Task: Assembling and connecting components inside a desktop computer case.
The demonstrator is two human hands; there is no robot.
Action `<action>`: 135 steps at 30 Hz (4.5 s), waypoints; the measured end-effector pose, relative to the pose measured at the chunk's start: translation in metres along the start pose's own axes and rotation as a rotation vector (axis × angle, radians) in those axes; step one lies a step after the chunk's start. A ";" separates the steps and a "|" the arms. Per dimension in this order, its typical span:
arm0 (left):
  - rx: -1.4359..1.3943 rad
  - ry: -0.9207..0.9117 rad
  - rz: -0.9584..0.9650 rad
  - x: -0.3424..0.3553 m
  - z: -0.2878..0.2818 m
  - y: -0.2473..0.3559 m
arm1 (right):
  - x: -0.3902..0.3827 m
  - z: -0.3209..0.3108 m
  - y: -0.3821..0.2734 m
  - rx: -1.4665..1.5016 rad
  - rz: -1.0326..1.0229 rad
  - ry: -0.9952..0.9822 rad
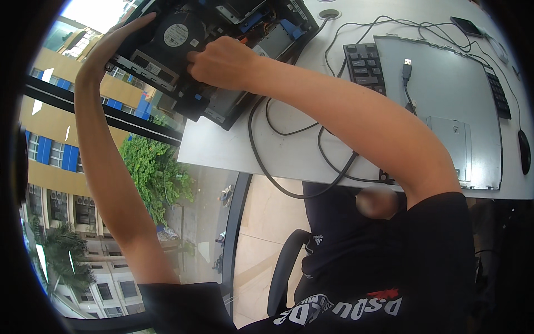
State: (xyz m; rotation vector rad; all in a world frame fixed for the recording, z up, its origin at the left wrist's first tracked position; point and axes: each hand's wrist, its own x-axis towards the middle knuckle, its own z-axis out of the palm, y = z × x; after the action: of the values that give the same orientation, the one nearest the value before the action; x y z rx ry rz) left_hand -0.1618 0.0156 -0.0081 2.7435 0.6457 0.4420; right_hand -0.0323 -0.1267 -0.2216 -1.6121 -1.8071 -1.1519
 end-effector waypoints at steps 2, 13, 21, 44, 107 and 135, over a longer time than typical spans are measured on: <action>-0.027 -0.051 -0.074 -0.003 -0.004 0.006 | 0.001 -0.001 -0.002 0.017 -0.006 0.017; 0.091 -0.021 -0.077 -0.009 -0.010 0.008 | 0.005 0.014 -0.008 -0.049 -0.064 0.145; 0.289 0.164 -0.345 -0.022 0.016 0.063 | 0.000 0.016 0.002 -0.113 -0.058 0.102; 0.115 -0.036 -0.086 -0.035 0.000 0.060 | -0.023 -0.084 0.017 0.273 0.317 -0.184; -0.110 -0.076 -0.046 -0.009 -0.006 0.011 | -0.035 -0.035 0.034 0.985 0.412 -0.169; -0.076 -0.045 -0.122 -0.008 -0.003 0.013 | -0.026 -0.048 0.032 0.859 0.158 -0.135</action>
State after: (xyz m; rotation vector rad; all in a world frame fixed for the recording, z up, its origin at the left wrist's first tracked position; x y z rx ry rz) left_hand -0.1649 0.0014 -0.0026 2.6174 0.7633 0.3675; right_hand -0.0059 -0.1822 -0.2067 -1.2724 -1.8316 -0.1234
